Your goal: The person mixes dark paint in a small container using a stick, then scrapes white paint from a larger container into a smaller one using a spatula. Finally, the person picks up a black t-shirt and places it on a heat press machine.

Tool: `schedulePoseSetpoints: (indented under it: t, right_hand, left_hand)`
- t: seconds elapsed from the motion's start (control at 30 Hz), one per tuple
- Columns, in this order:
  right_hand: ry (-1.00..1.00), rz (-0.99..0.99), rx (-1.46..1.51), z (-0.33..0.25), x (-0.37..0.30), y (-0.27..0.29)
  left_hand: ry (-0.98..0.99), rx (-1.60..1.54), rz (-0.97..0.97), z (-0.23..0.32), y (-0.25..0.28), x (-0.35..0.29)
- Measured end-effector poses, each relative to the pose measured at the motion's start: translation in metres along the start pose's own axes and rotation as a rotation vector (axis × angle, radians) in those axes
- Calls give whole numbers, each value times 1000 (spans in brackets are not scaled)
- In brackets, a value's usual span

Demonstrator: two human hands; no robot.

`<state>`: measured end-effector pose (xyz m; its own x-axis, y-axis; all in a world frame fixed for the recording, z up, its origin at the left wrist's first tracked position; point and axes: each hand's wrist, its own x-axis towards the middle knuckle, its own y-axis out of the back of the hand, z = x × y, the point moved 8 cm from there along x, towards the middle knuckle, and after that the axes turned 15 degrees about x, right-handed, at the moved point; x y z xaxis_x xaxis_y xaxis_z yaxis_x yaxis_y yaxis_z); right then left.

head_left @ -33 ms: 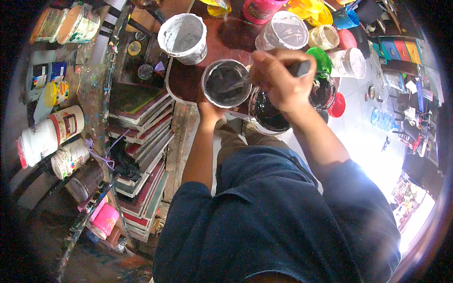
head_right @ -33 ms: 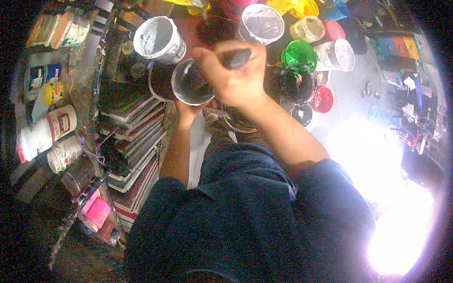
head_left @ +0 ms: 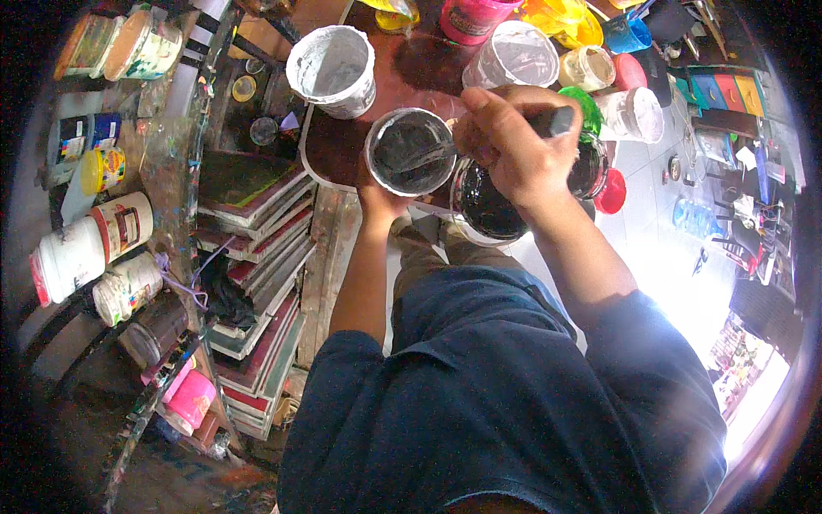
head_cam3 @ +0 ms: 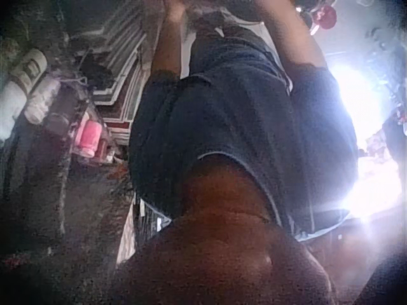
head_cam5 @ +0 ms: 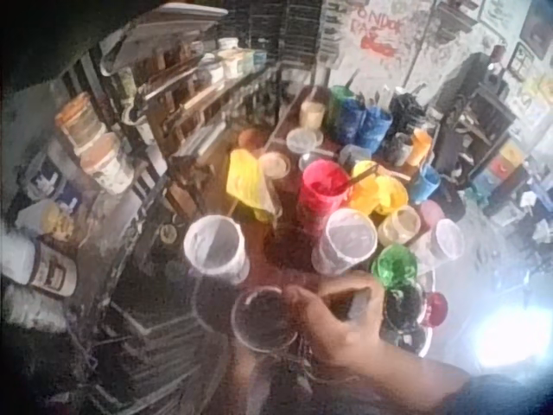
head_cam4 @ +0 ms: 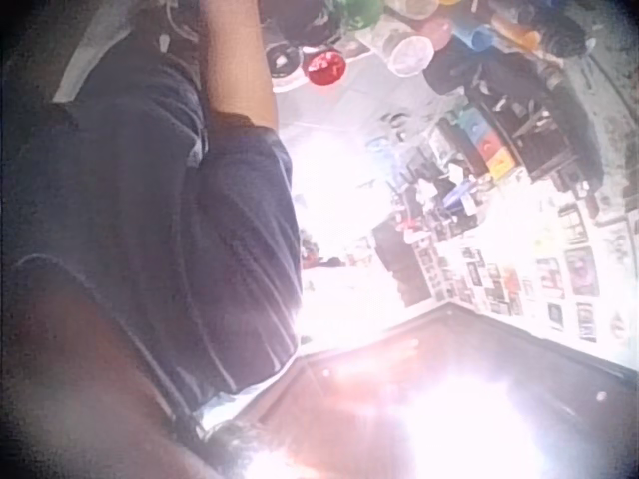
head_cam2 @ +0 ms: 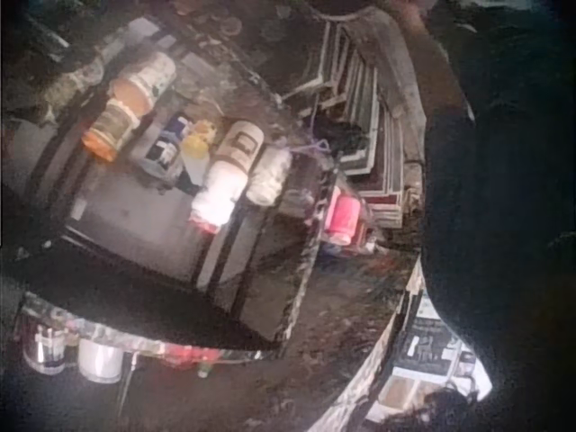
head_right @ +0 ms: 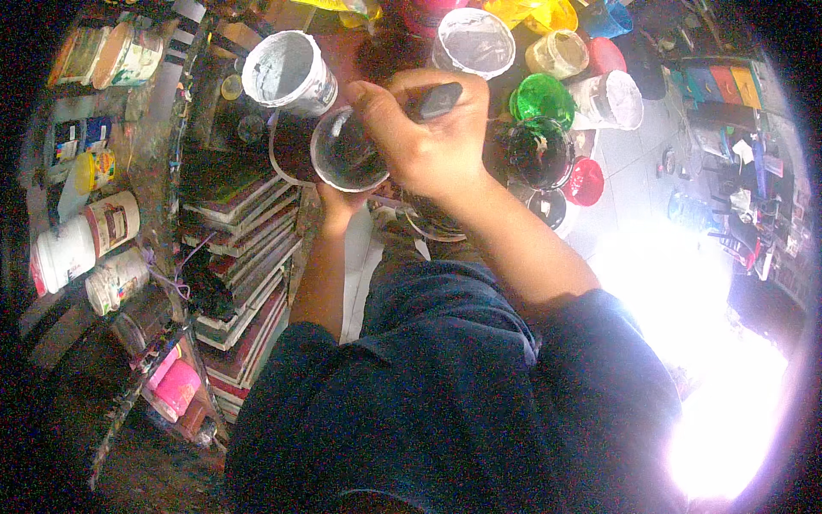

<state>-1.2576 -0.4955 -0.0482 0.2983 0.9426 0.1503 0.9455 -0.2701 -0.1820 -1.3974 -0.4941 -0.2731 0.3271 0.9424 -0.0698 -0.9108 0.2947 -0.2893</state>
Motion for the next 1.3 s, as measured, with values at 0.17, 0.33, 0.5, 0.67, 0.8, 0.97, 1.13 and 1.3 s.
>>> schedulePoseSetpoints:
  t: [0.17,0.33,0.5,0.67,0.8,0.97,1.13,1.3]
  right_hand:
    - [103,129,-50,-9,-4,-1]
    - [345,359,-45,-16,-1,-14]
    - [209,423,-27,-12,4,-30]
    - [420,341,-48,-9,8,-46]
    - [452,254,-172,-4,0,-65]
    - [296,62,23,10,-11,-79]
    - [215,-327,112,9,-15,-74]
    - [172,-432,147,7,-13,-56]
  left_hand:
    - [254,-349,-122,-9,-9,5]
    - [-292,829,51,-4,10,13]
    - [-251,996,134,-13,14,8]
    - [-410,885,147,38,1,-4]
    - [-421,896,165,23,5,-2]
    - [-232,659,32,2,12,9]
    - [161,-132,-186,4,-5,0]
    - [166,-167,-183,17,-18,-1]
